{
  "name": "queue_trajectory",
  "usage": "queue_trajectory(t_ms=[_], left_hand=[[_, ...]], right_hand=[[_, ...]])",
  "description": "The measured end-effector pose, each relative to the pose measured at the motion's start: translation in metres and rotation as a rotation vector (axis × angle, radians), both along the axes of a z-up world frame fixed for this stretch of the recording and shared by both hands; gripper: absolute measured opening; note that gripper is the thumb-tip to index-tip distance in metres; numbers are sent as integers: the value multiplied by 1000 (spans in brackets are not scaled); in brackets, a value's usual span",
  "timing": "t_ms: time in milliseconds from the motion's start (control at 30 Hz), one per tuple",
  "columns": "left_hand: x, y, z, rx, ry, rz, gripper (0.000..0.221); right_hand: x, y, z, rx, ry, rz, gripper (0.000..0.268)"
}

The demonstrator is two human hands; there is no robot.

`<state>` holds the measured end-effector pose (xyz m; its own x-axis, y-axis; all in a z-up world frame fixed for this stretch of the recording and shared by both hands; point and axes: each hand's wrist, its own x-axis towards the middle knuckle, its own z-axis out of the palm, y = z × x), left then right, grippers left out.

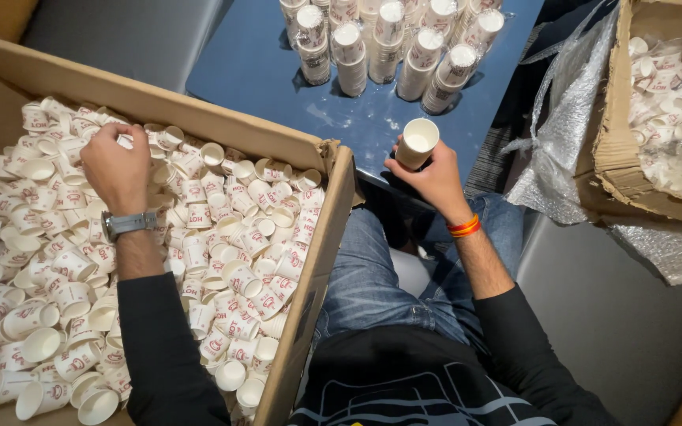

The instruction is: Sorting and stacking small paper cups from a large box into stacks and plastic bags.

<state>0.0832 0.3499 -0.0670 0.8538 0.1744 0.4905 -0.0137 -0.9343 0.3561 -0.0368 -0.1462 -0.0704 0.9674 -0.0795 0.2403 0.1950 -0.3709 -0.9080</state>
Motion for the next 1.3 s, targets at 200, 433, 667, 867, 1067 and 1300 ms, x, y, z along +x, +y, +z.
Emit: queue_trajectory(t_ms=[200,433,667,867,1067,1300], left_hand=[[-38,-52,80,-747,0,-408,13],[-102,-165,102,-1485,438,-734,17],[-133,-263,113,-1731,878,-893,26],[-123,-290,116,-1821,883,-859,29],[-93,-298,107,-1995,750,-737,26],[-89,-300,99,-2060,696,-786,26]], right_hand=[[-3,-6,-4,-9,-32,56,77],[-62,-1,24,239,-401,-165,88],[-87,45,125,-155,-408,313,65],[-86,28,126,-273,-360,133,40],[-72,-15,118,112,-352,6,44],[-44,-34,104,320,-256,-32,36]])
